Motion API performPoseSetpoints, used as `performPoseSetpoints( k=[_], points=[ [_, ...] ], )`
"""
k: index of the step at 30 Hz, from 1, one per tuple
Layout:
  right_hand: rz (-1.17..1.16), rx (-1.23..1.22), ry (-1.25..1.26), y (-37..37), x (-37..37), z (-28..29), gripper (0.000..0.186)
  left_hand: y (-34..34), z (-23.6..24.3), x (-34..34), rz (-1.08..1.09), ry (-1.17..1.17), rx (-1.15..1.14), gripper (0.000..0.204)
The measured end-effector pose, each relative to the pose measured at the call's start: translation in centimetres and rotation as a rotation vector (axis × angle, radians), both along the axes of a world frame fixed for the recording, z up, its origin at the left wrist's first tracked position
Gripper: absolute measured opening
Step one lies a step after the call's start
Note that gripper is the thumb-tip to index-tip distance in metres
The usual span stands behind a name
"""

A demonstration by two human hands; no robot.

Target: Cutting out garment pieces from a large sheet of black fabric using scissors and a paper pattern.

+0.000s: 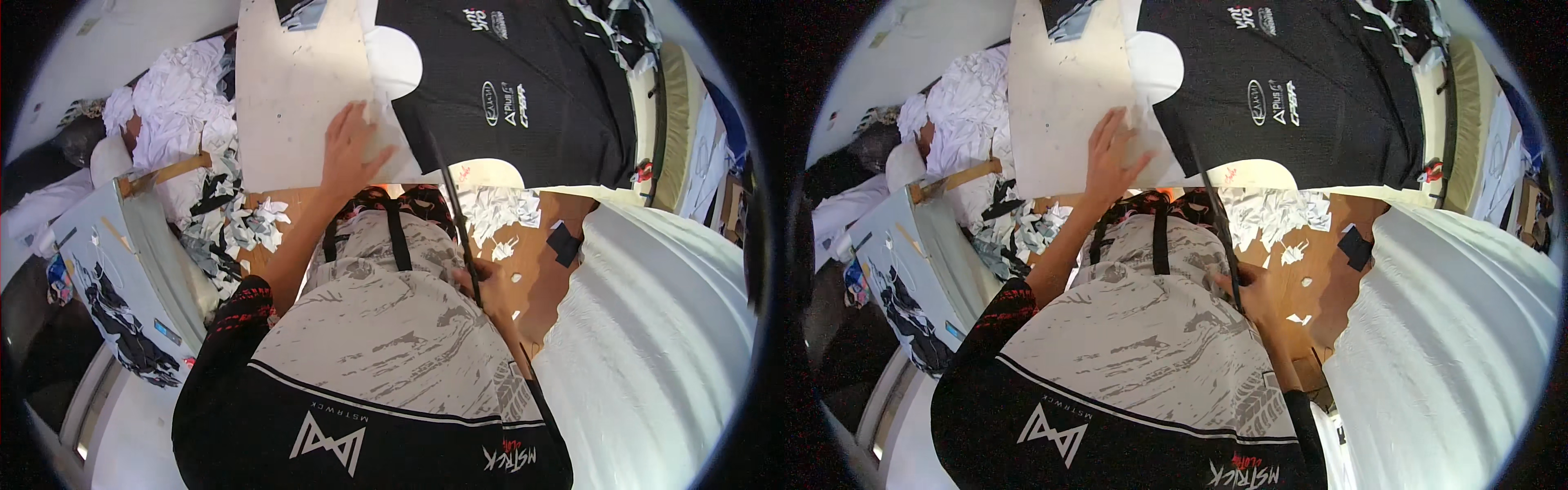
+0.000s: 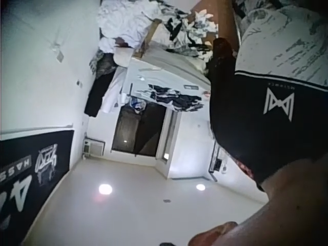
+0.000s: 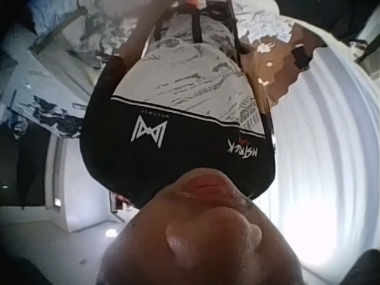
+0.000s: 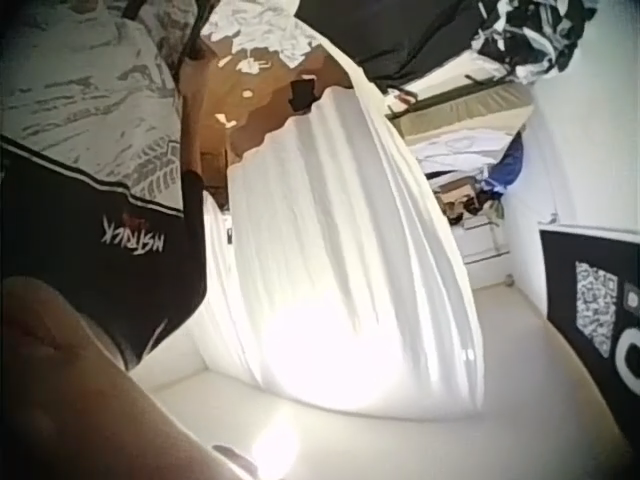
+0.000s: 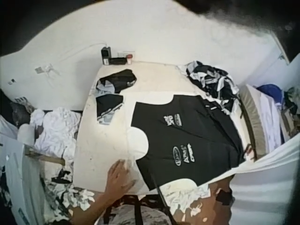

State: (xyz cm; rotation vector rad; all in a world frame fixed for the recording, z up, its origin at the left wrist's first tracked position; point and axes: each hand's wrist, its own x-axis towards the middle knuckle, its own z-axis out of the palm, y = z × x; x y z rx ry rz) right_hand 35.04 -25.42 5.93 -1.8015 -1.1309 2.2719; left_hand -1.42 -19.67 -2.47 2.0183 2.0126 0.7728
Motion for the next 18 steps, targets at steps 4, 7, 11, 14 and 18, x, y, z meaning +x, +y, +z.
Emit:
performPoseSetpoints(
  k=[4,7,11,14,18],
  points=[
    [-0.105,0.28,-0.196,-0.2,0.9,-1.2,0.041,5.2,-0.1,-0.8,0.014,-0.01,0.108,0.045],
    [-0.199,0.649,-0.367,2.8,-0.9,-1.7,0.046,10.9,-0.4,-0.1,-0.129,-0.009,0.127,0.047],
    [-0.307,0.879,-0.459,8.6,-2.7,-5.5,0.043,13.7,-1.7,-1.7,-0.196,0.272,0.105,0.065],
    [-0.3,1.006,-0.573,11.2,-1.5,-5.8,0.044,7.3,1.2,-2.3,-0.202,0.422,-0.188,0.095],
    [-0.294,0.814,-0.633,12.3,-1.9,-5.0,0.038,-0.8,8.2,-5.0,0.038,0.403,-1.009,0.083]
  ],
)
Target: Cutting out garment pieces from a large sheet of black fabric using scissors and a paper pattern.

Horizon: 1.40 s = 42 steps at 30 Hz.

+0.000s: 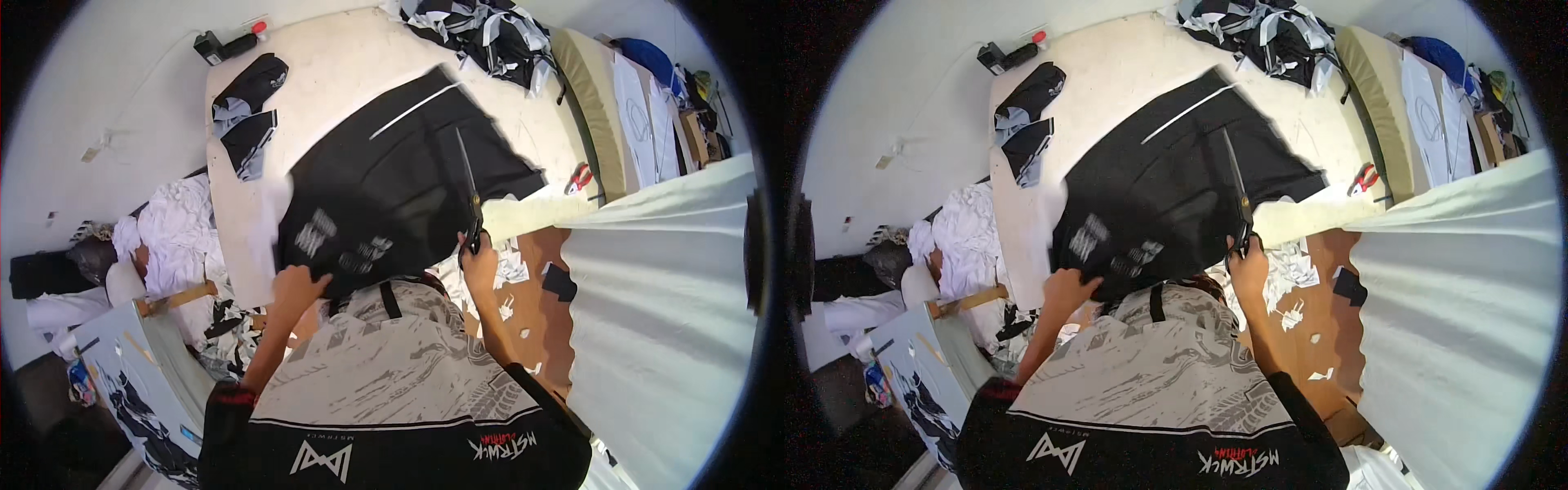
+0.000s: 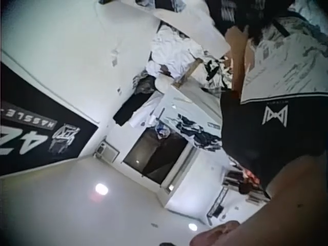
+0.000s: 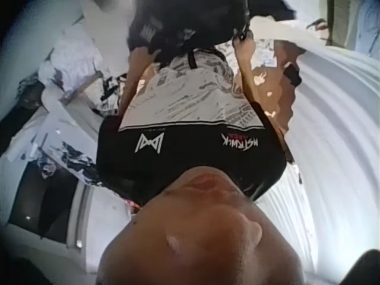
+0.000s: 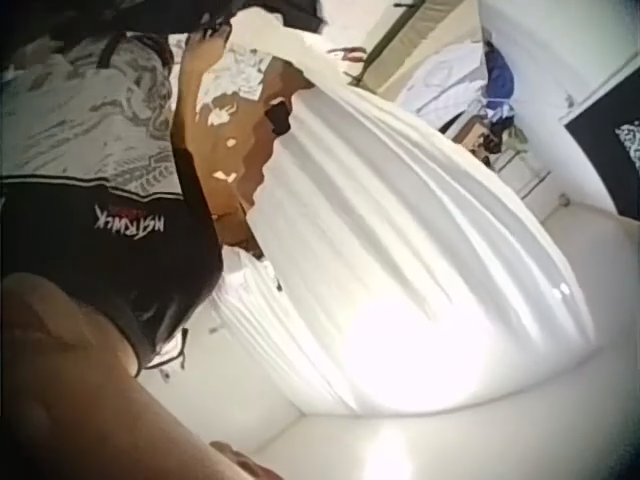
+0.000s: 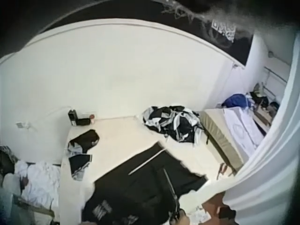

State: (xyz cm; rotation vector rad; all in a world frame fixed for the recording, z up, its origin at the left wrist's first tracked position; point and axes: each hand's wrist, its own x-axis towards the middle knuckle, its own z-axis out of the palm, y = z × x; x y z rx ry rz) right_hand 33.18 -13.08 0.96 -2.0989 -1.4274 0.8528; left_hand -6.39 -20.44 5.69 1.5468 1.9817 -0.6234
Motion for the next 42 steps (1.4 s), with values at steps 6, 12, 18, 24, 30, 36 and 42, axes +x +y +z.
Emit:
performPoseSetpoints(
  k=[6,12,18,24,30,36,42],
  points=[
    [0.148,0.047,0.009,2.9,-3.7,-1.1,0.039,5.2,-3.2,-1.3,-0.176,-0.113,0.775,0.071],
    [0.096,0.095,-0.116,13.4,-2.2,-3.3,0.041,20.0,-9.8,2.4,-0.092,0.074,0.955,0.076],
    [0.157,0.115,0.497,15.2,-6.2,0.9,0.017,36.4,-13.0,7.3,0.125,0.155,1.061,0.076],
    [0.269,0.145,0.178,17.7,-7.8,-3.5,0.04,34.8,-8.3,4.5,0.112,-0.442,1.175,0.072],
    [0.345,0.173,0.022,31.9,-4.0,-6.9,0.052,25.9,-10.6,1.5,-0.162,0.035,0.988,0.077],
    [0.404,0.412,-0.007,36.5,-1.1,-4.9,0.048,33.3,-8.5,-1.4,-0.026,0.063,1.093,0.075],
    [0.246,0.086,0.232,15.9,5.8,-1.0,0.044,19.0,-5.8,6.6,0.067,-0.214,1.042,0.071]
  ],
)
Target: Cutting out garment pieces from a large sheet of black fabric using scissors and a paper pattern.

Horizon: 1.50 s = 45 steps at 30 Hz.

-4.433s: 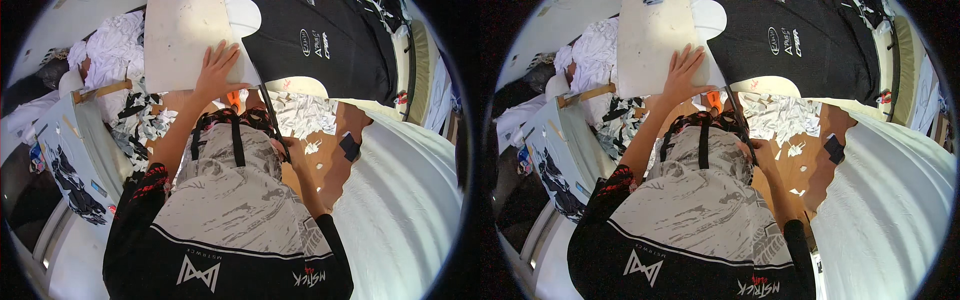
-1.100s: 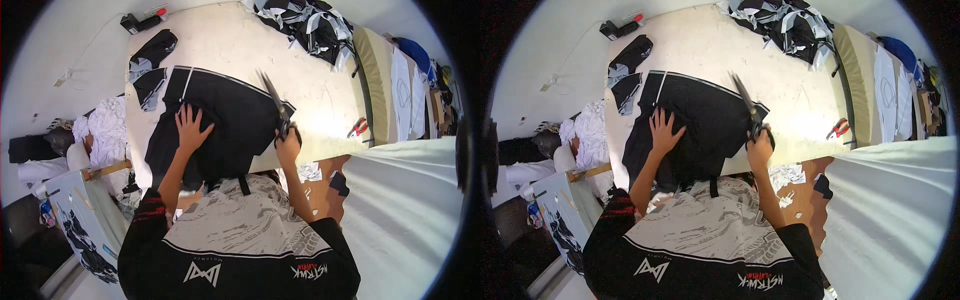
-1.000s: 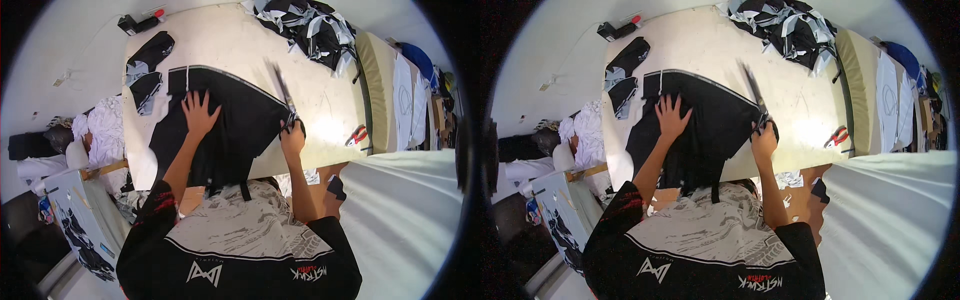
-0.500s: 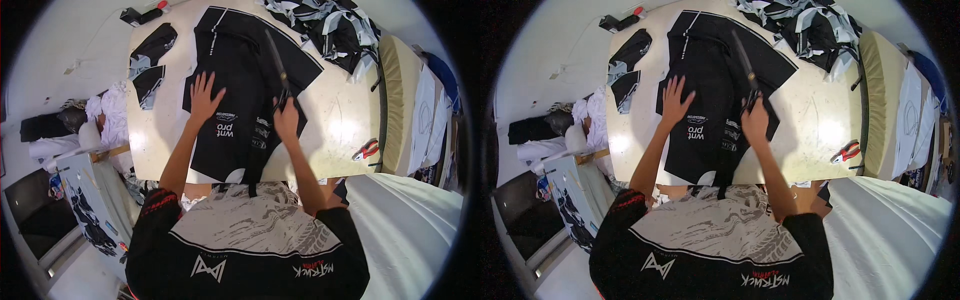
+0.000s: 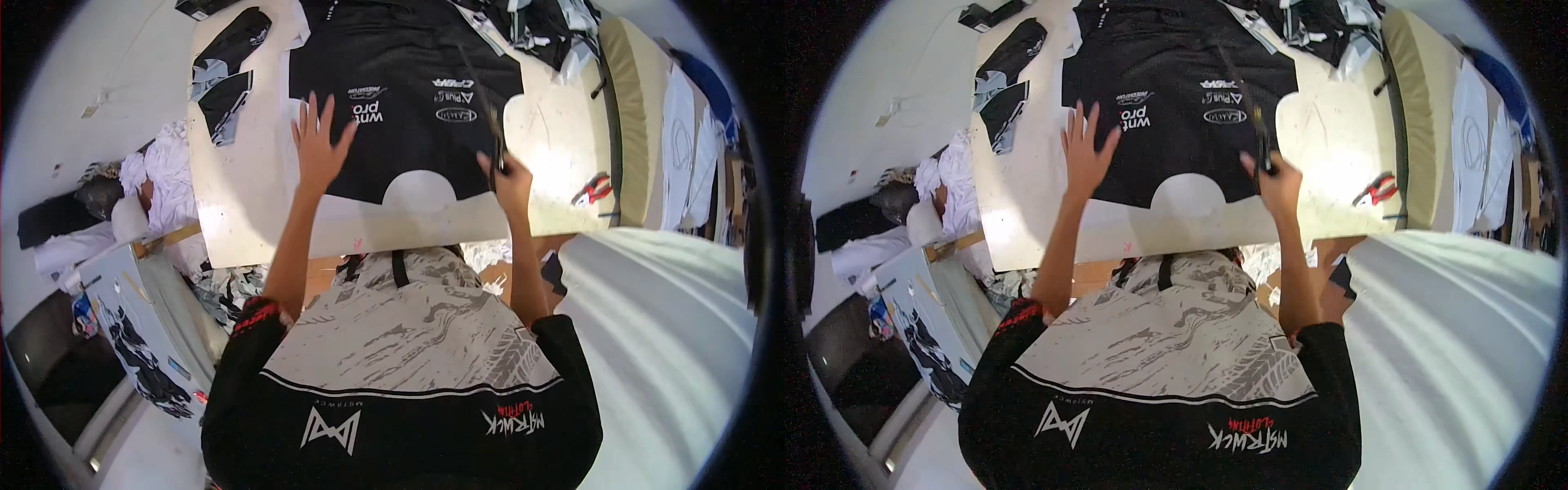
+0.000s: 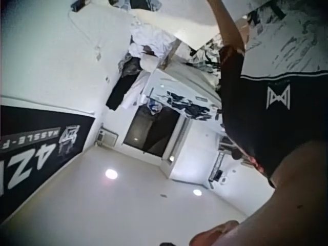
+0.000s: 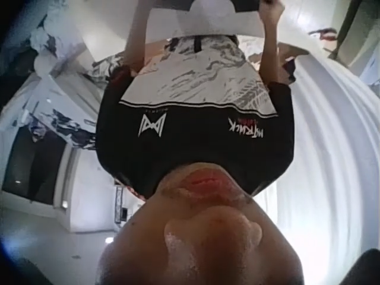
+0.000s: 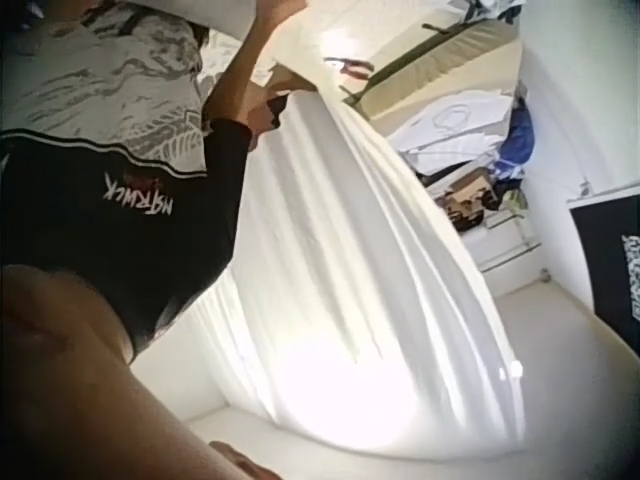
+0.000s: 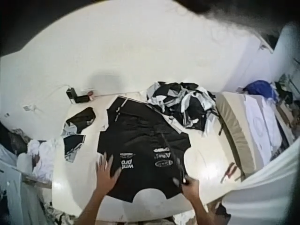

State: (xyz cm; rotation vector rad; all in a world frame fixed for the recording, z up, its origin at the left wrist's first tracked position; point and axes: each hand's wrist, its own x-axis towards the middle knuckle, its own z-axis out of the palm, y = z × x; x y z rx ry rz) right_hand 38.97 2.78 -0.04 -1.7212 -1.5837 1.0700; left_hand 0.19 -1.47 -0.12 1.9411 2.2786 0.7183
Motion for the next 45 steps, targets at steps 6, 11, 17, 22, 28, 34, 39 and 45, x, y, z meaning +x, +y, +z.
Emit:
performPoseSetpoints(
  k=[6,11,17,22,28,34,39,45],
  points=[
    [-0.024,-0.422,0.094,-21.2,9.4,-0.1,0.031,-7.3,-4.2,-4.4,-0.125,0.287,-0.103,0.076],
    [0.001,-0.773,0.239,-29.5,12.0,2.9,0.029,-7.8,-4.3,-6.4,-0.036,0.307,-0.04,0.074],
    [0.237,-0.862,0.445,-28.8,9.6,-1.9,0.047,-13.7,-3.7,3.3,-0.072,0.084,-0.013,0.064],
    [0.22,-0.838,0.492,-25.6,5.6,-5.2,0.058,-18.1,-6.1,6.3,-0.043,0.174,-0.042,0.062],
    [0.149,-0.816,0.592,-24.0,4.8,-5.6,0.058,-16.9,-7.0,7.4,-0.005,0.139,-0.026,0.062],
    [0.097,-0.806,0.511,-23.9,4.4,-4.8,0.056,-16.7,-7.5,6.8,0.019,0.114,-0.003,0.062],
    [0.064,-0.835,0.436,-23.3,5.7,-3.5,0.056,-17.0,-7.3,6.8,0.068,0.194,-0.026,0.064],
    [0.154,-0.883,0.254,-22.2,7.4,-2.8,0.051,-17.6,-6.9,5.4,0.121,0.158,-0.011,0.067]
  ],
)
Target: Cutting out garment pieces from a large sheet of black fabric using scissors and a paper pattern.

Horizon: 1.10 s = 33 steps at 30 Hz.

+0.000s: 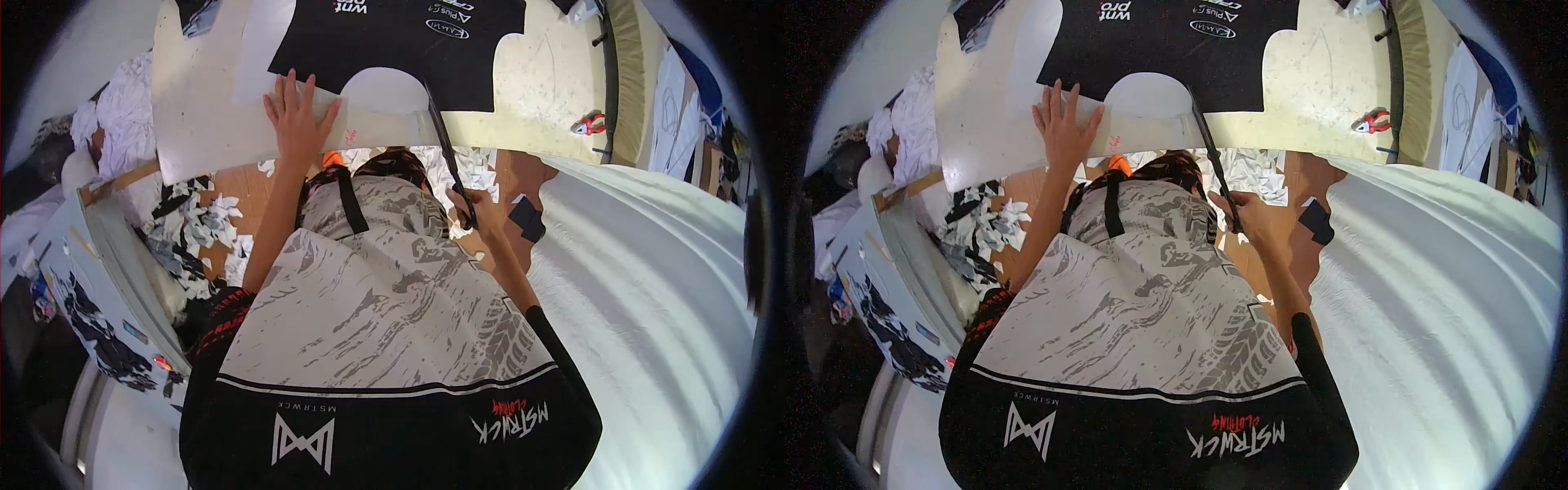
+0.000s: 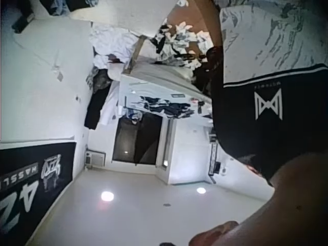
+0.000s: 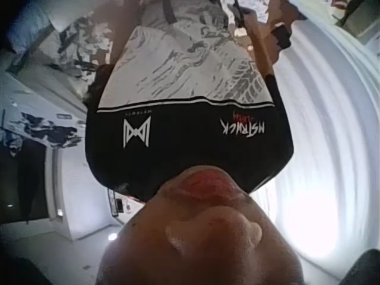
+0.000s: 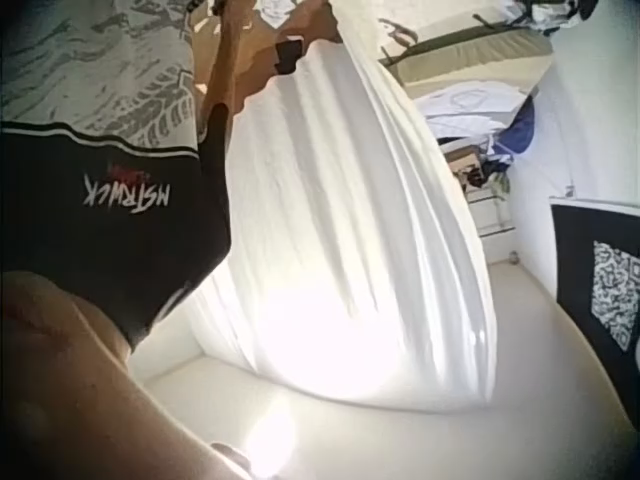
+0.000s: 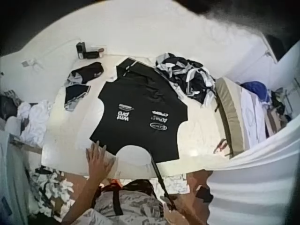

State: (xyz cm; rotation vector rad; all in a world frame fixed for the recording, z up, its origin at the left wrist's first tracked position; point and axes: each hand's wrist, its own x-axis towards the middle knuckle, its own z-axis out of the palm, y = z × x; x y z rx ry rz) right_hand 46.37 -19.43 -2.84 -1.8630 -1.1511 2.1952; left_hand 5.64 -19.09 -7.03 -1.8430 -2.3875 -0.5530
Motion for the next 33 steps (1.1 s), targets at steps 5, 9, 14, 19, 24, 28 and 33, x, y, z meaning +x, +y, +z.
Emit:
performPoseSetpoints(
  k=[5,9,14,19,24,28,33],
  points=[
    [0.17,0.043,-0.024,0.7,1.2,-0.4,0.044,-1.2,1.5,-2.3,0.003,-0.013,0.02,0.068],
    [0.233,0.034,-0.025,1.2,1.1,0.2,0.038,-1.9,2.7,-3.3,0.046,0.026,0.008,0.068],
    [0.306,-0.035,0.091,3.1,0.8,1.7,0.043,-0.5,4.2,2.0,0.372,-0.086,0.035,0.091],
    [0.368,-0.1,0.154,6.0,-2.5,3.2,0.039,0.2,3.9,5.2,0.368,-0.105,-0.039,0.111],
    [0.486,0.05,0.112,8.8,-6.3,5.2,0.042,-0.8,4.4,5.0,0.377,-0.108,-0.051,0.12],
    [0.48,0.07,0.086,10.3,-6.4,5.8,0.042,-0.7,4.0,4.9,0.379,-0.111,-0.067,0.124],
    [0.605,0.028,0.029,12.8,-3.7,3.9,0.042,-1.4,4.2,4.6,0.37,-0.111,-0.008,0.122]
  ],
)
